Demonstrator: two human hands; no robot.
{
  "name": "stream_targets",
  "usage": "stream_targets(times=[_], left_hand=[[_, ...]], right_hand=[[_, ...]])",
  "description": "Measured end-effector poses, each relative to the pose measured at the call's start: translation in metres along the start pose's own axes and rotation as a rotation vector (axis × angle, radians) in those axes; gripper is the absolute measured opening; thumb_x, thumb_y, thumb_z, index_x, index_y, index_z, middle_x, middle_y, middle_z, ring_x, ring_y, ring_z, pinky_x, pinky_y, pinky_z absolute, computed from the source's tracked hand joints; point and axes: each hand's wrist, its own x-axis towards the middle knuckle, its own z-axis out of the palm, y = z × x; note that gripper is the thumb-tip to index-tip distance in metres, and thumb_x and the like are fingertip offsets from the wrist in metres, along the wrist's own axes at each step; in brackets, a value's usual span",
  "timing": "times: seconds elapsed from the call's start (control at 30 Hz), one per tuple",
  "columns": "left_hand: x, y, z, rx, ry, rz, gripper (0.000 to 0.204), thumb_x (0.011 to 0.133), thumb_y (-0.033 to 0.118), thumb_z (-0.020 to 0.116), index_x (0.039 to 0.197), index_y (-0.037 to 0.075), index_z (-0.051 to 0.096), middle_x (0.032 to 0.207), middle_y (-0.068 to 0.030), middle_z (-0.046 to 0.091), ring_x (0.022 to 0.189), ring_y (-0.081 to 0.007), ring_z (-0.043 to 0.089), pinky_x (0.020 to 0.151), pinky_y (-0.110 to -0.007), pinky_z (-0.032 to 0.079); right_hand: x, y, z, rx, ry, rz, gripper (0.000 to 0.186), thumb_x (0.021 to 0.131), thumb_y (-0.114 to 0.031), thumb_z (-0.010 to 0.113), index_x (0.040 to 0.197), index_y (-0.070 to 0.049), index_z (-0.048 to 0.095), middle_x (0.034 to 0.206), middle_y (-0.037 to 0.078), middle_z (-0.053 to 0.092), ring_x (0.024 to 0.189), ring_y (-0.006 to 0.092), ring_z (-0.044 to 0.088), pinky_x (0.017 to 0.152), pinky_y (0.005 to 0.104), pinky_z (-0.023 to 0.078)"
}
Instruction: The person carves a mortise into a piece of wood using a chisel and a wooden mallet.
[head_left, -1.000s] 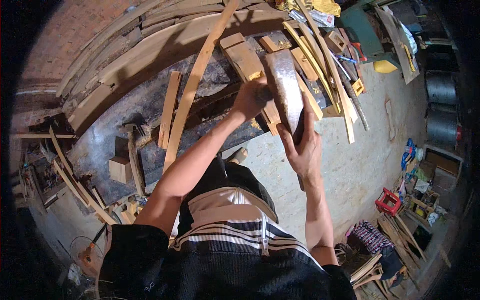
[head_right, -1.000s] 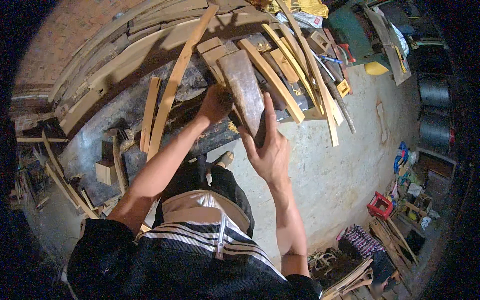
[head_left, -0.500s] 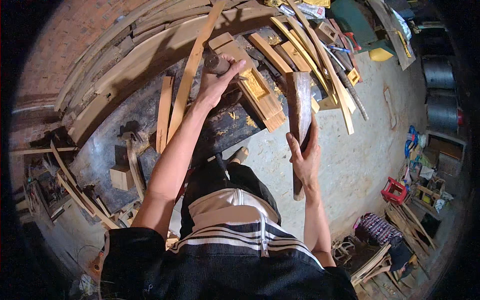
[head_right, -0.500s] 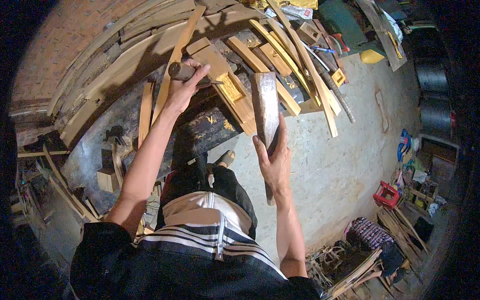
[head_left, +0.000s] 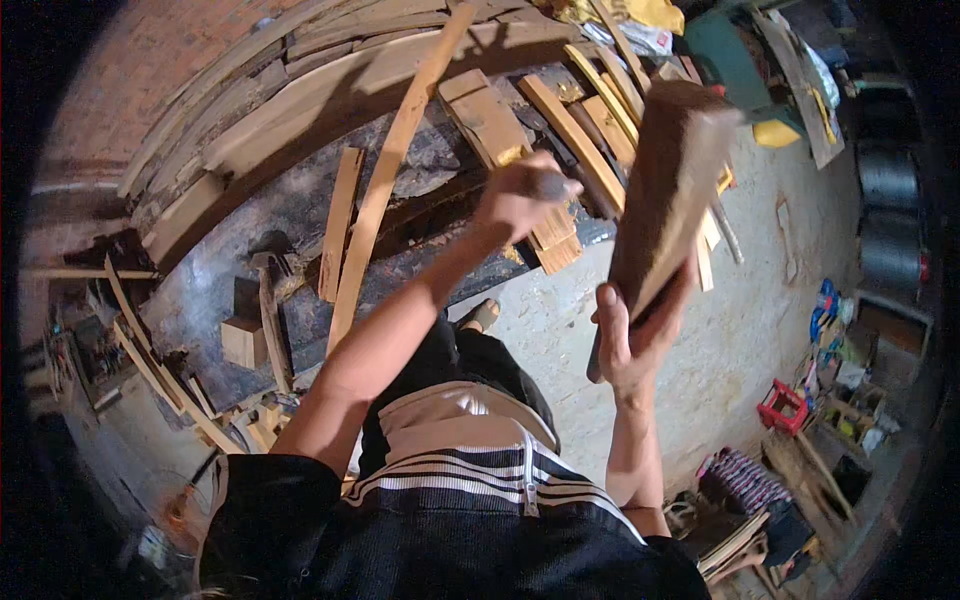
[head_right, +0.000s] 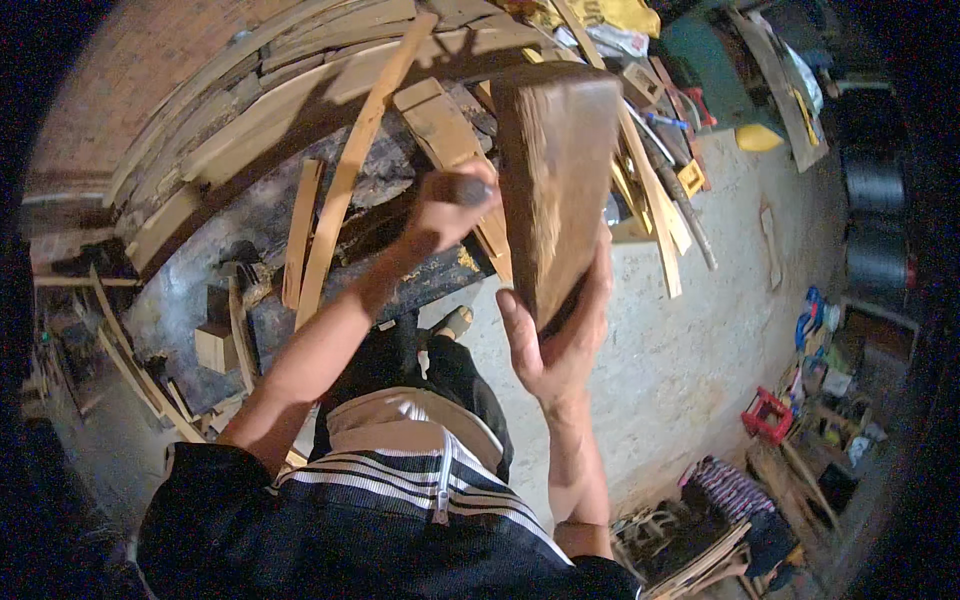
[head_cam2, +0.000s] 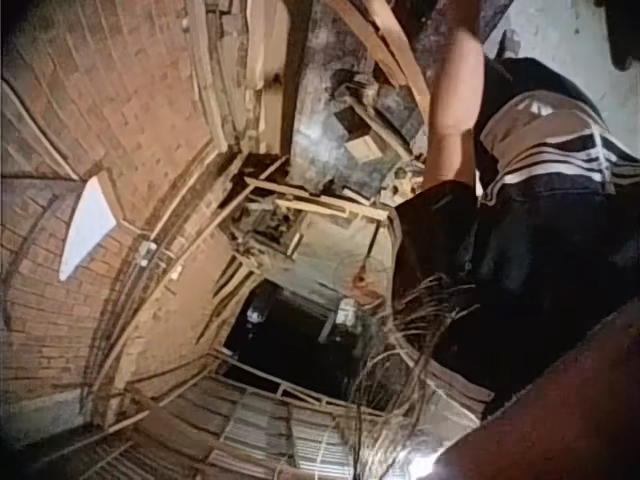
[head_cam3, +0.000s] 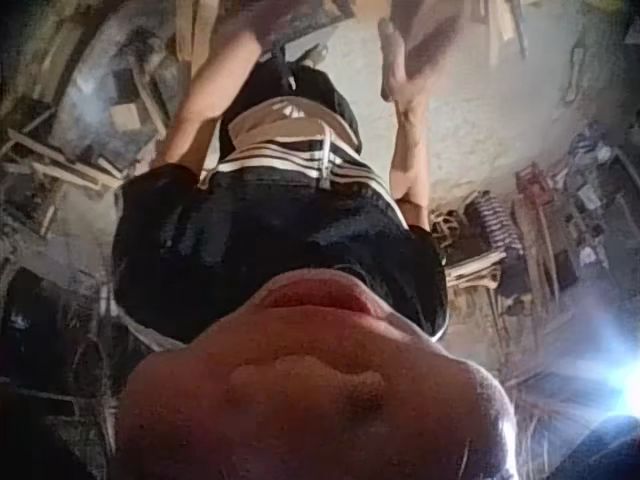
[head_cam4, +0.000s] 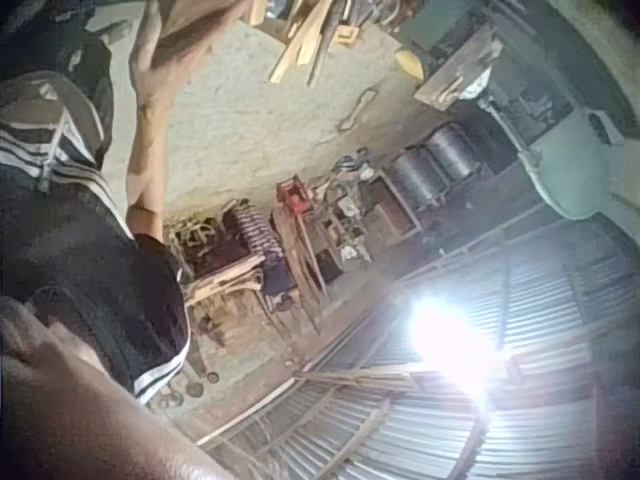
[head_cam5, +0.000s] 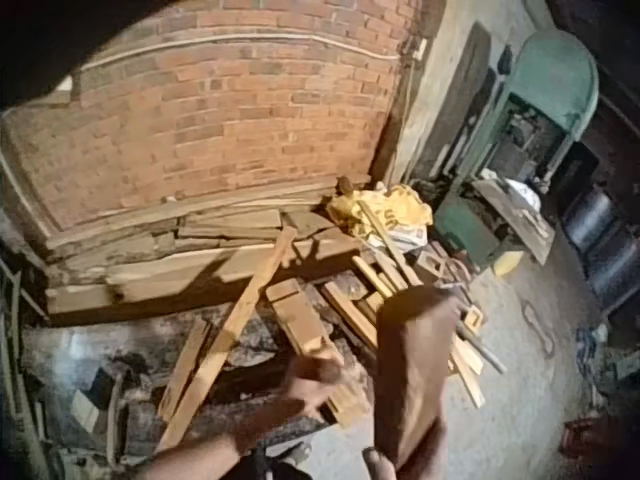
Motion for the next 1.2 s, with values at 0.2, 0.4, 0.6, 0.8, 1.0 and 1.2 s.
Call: stream_targets(times=[0.2,0.4,0.6,0.8,1.0,1.2], left_hand=[[-0.019,-0.009,0.030,-0.542,-0.073,-0.106,0.020,0.070,-0.004,0.070,0.090,-0.001,0.065,0.081,-0.0082,0.069,0.082,-0.0197,0.069,0.068,-0.032,0.053],[-0.001,0.000,0.007,0.092,-0.085,0.077,0.012,0.077,0.007,0.075,0.083,0.003,0.065,0.073,-0.0069,0.066,0.068,-0.0212,0.063,0.064,-0.034,0.048],[0.027,-0.013,-0.046,-0.550,0.180,-0.271,0.026,0.085,0.028,0.082,0.084,0.008,0.065,0.076,0.0000,0.064,0.063,-0.0084,0.056,0.053,-0.029,0.045],[0.027,-0.001,-0.043,-0.363,0.167,-0.169,0.027,0.086,0.027,0.082,0.080,0.007,0.064,0.071,0.0037,0.061,0.067,-0.0069,0.055,0.061,-0.025,0.046],[0.015,-0.005,-0.013,-0.195,0.012,-0.054,0.022,0.086,0.024,0.079,0.086,0.005,0.067,0.073,0.0033,0.065,0.069,-0.0064,0.058,0.062,-0.027,0.048],[-0.008,0.017,0.033,-0.615,0.060,0.021,0.014,0.079,-0.010,0.068,0.086,0.002,0.067,0.073,-0.0019,0.065,0.072,-0.0093,0.063,0.062,-0.029,0.052]], right_hand=[[0.014,0.015,0.010,-0.385,-0.296,0.140,0.083,0.090,-0.017,0.068,0.158,-0.013,0.021,0.086,0.021,0.069,0.063,0.0240,0.067,0.062,0.0378,0.053],[0.000,0.017,0.006,-0.105,-0.121,0.218,0.077,0.092,-0.019,0.064,0.157,-0.012,0.022,0.088,0.016,0.069,0.058,0.0180,0.062,0.057,0.0337,0.051],[-0.007,0.049,-0.001,-0.147,-0.129,0.165,0.074,0.094,-0.026,0.068,0.154,-0.009,0.029,0.103,0.013,0.062,0.056,0.0115,0.053,0.045,0.0262,0.044],[-0.004,0.046,0.003,-0.115,-0.151,0.168,0.076,0.093,-0.027,0.068,0.154,-0.010,0.027,0.105,0.014,0.061,0.057,0.0122,0.054,0.046,0.0266,0.045],[0.003,0.014,0.003,-0.045,-0.052,0.101,0.079,0.092,-0.017,0.068,0.153,-0.007,0.020,0.098,0.014,0.059,0.061,0.0143,0.056,0.051,0.0277,0.049],[0.006,0.037,0.001,-0.359,-0.246,0.106,0.087,0.085,-0.018,0.073,0.153,0.000,0.023,0.103,0.023,0.067,0.087,0.0276,0.070,0.082,0.0357,0.054]])
